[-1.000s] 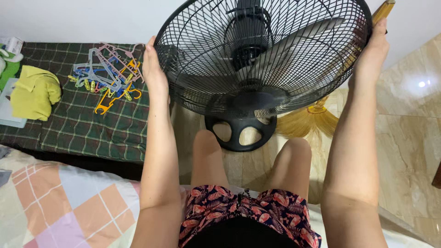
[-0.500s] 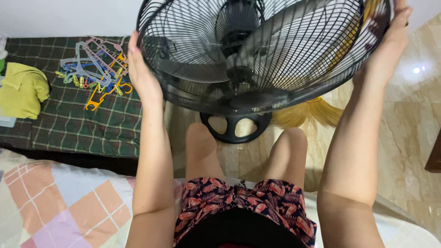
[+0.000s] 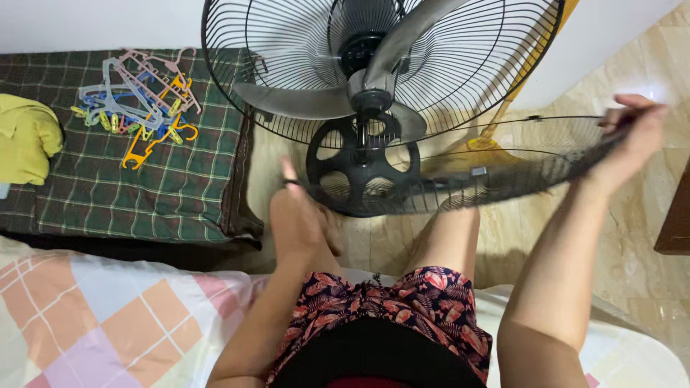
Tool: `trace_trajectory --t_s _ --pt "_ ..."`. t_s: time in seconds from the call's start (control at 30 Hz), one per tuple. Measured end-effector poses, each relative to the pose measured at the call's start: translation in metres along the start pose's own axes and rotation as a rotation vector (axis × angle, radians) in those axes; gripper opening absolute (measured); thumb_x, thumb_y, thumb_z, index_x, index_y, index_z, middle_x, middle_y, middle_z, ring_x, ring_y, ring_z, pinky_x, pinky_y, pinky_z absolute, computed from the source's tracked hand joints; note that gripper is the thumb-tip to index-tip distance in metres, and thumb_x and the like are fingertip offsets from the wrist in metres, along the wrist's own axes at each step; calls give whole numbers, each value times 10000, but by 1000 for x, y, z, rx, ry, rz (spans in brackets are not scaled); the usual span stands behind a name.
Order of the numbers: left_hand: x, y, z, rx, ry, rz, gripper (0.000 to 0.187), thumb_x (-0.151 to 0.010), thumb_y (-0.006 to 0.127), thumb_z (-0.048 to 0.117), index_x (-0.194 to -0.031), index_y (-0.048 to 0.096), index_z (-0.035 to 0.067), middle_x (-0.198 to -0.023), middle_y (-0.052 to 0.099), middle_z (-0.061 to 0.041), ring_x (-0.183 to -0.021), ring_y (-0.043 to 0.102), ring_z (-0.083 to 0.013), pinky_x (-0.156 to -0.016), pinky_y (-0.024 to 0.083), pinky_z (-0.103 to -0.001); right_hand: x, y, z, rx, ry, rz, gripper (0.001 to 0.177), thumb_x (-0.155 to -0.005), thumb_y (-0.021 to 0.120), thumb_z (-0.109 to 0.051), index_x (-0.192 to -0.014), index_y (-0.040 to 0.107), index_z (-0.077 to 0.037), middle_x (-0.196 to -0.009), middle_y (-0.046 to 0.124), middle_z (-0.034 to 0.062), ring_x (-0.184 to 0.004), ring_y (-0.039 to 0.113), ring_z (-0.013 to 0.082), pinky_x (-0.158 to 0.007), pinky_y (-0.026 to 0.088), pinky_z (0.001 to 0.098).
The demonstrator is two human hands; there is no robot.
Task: The person removes the front grill of a standing fan and uses a broom to sweep dust off the fan blades and grill. They move the fan to a different area to clean it thoroughly before returning it to its original spot and reattaching the grill.
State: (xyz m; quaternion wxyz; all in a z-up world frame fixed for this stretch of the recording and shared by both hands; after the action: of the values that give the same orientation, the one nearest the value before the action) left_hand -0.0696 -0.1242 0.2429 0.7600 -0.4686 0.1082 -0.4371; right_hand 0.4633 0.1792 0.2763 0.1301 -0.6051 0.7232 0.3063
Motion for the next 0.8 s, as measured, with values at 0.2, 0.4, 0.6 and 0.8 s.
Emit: trace_trajectory --t_s 0.2,0.4,0.6,0.8 --pt "-9 105 23 1542 130 -339 607 -1041 361 412 -1549 287 89 -1209 607 -133 -1092 632 -289 -982 515 -482 -9 -80 0 -99 -146 -80 439 -1241 493 -368 -1022 484 12 -820 477 116 -676 405 173 -687 369 276" --pt "20 169 74 1599 3 -986 680 -982 451 465 -1552 296 127 -1444 506 -110 -1259 576 -317 -1049 487 -510 8 -144 -55 82 -287 -88 481 -1274 432 -339 -923 429 -10 -768 474 122 -613 404 189 -885 470 339" --pt "26 190 114 1607 -117 -1136 653 -986 474 281 -1567 312 31 -1557 493 -148 -1369 552 -370 -1154 448 -532 23 -201 -83 186 -318 -6 489 -1303 442 -294 -925 446 16 -807 472 153 -662 447 242 -1026 487 400" --pt "18 189 146 1591 -65 -1171 627 -970 461 250 -1544 299 55 -1523 493 -141 -1354 533 -372 -1120 433 -592 24 -217 -98 209 -316 67 485 -1286 454 -284 -902 464 11 -796 486 140 -626 433 210 -982 501 394"
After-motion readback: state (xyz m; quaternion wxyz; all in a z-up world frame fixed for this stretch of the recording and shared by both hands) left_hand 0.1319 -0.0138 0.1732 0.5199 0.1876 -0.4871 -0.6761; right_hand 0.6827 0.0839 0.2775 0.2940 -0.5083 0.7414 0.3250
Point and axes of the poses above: each hand's wrist, its own x-axis away from the middle knuckle, its own y-axis out of the palm, z = x × y, the point moved 9 cm from there along -x, towards the middle knuckle
